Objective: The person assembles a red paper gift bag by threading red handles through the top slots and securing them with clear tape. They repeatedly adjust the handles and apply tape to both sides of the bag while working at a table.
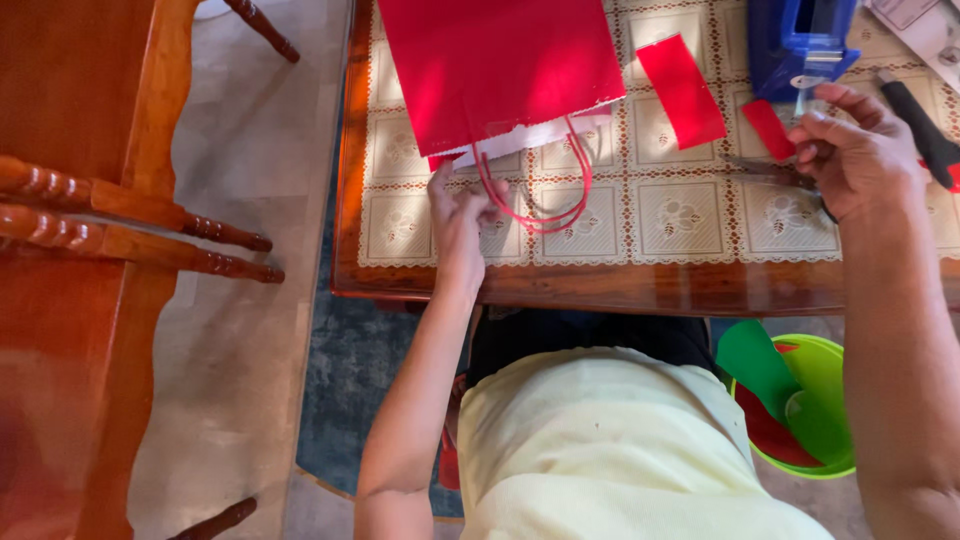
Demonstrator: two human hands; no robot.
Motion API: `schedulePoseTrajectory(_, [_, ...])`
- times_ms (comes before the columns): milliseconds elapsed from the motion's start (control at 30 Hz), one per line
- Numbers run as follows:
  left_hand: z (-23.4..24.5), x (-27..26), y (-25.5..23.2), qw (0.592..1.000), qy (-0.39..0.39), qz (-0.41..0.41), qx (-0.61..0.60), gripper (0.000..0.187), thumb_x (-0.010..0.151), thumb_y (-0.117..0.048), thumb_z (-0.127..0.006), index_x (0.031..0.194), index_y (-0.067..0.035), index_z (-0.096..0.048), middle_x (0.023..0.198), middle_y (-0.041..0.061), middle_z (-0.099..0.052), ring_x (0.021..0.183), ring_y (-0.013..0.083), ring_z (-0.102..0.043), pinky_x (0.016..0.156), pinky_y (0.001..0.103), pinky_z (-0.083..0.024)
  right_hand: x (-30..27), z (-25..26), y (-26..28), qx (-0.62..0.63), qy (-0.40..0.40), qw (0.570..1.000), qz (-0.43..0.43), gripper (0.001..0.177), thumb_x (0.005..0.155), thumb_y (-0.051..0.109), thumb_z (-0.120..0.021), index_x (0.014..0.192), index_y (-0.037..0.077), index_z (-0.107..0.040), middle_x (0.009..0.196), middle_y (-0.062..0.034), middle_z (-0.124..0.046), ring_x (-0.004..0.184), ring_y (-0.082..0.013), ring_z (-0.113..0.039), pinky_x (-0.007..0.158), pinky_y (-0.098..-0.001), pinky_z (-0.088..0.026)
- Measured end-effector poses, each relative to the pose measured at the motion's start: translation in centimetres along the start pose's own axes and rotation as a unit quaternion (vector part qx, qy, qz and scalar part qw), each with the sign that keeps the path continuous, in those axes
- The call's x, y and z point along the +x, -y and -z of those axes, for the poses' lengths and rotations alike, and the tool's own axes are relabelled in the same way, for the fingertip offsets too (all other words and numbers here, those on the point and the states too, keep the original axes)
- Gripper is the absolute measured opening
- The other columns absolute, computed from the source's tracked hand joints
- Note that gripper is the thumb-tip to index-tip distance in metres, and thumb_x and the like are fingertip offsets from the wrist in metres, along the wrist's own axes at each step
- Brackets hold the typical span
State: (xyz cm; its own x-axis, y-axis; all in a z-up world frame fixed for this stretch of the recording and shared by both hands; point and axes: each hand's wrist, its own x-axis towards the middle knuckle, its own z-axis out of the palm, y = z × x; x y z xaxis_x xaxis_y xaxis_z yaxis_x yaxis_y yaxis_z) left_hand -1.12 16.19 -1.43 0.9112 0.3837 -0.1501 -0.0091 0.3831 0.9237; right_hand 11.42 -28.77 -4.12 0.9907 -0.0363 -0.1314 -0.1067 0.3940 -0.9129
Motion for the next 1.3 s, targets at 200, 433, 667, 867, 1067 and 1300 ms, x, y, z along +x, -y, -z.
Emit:
schedulePoseTrajectory(200, [-0.2, 0.5, -0.9, 0.990, 0.064, 0.032, -0.124, 0.034, 0.094, 0.006, -0.047, 0.127, -0.002, -0.050, 0.099, 0.014, -0.070, 0.091, 0.0257, -0.074, 0.079, 0.038, -0.058, 0.2, 0.7, -0.7, -0.035, -0.001, 0.999, 0.017, 0.029, 0.103, -0.012, -0.068, 0.129, -0.001, -0.063, 0.098, -0.0151, -0.072, 0.085, -0.0215, -0.073, 0.069, -0.0294, -0.054])
schedulePoseTrajectory(433, [-1.1, 0.0, -1.9, 0.960, 0.058, -0.214, 0.169, 0.038, 0.084, 0.011, -0.053, 0.115, -0.008, -0.063, 0.107, 0.005, -0.074, 0.103, 0.0115, -0.067, 0.084, 0.028, -0.049, 0.7, 1.5, -1.3, -0.031, 0.015, 0.999, 0.021, 0.021, 0.107, -0.012, -0.068, 0.123, 0.000, -0.061, 0.096, -0.0143, -0.071, 0.083, -0.0206, -0.073, 0.070, -0.0295, -0.053])
schedulePoseTrajectory(667, [-2.1, 0.9, -5.1, 0.745, -0.008, -0.366, 0.557, 0.022, 0.086, -0.028, -0.087, 0.104, -0.020, -0.078, 0.091, 0.006, -0.070, 0.089, 0.0158, -0.065, 0.080, 0.035, -0.049, 1.2, 1.7, -1.6, -0.067, -0.001, 0.997, 0.025, 0.022, 0.106, -0.010, -0.070, 0.124, 0.002, -0.063, 0.097, -0.0132, -0.072, 0.084, -0.0208, -0.072, 0.067, -0.0295, -0.054])
schedulePoseTrajectory(867, [-2.4, 6.5, -7.7, 0.827, 0.140, -0.370, 0.398, 0.037, 0.104, -0.036, -0.069, 0.104, 0.001, -0.064, 0.086, 0.008, -0.070, 0.074, 0.0162, -0.070, 0.069, 0.035, -0.055, 1.6, 2.0, -1.9, -0.078, 0.009, 0.997, 0.018, 0.022, 0.106, -0.011, -0.067, 0.123, 0.002, -0.062, 0.092, -0.0148, -0.071, 0.079, -0.0218, -0.071, 0.066, -0.0304, -0.054])
schedulePoseTrajectory(1067, [-3.2, 8.0, -8.8, 0.854, 0.161, -0.314, 0.383, 0.038, 0.105, -0.036, -0.064, 0.083, -0.005, -0.064, 0.064, 0.004, -0.067, 0.058, 0.0120, -0.066, 0.055, 0.031, -0.050, 1.1, 1.7, -1.8, -0.066, 0.009, 0.997, 0.037, 0.021, 0.107, -0.014, -0.068, 0.124, -0.003, -0.062, 0.095, -0.0157, -0.072, 0.080, -0.0216, -0.072, 0.069, -0.0302, -0.055])
schedulePoseTrajectory(1300, [-4.4, 5.8, -8.6, 0.764, 0.070, -0.439, 0.468, 0.037, 0.096, -0.036, -0.069, 0.079, -0.005, -0.060, 0.069, 0.010, -0.059, 0.059, 0.0238, -0.060, 0.054, 0.042, -0.046, 0.4, 0.5, -1.4, -0.086, 0.006, 0.996, 0.035, 0.022, 0.105, -0.009, -0.070, 0.126, -0.004, -0.066, 0.094, -0.0132, -0.072, 0.078, -0.0188, -0.071, 0.065, -0.0273, -0.054])
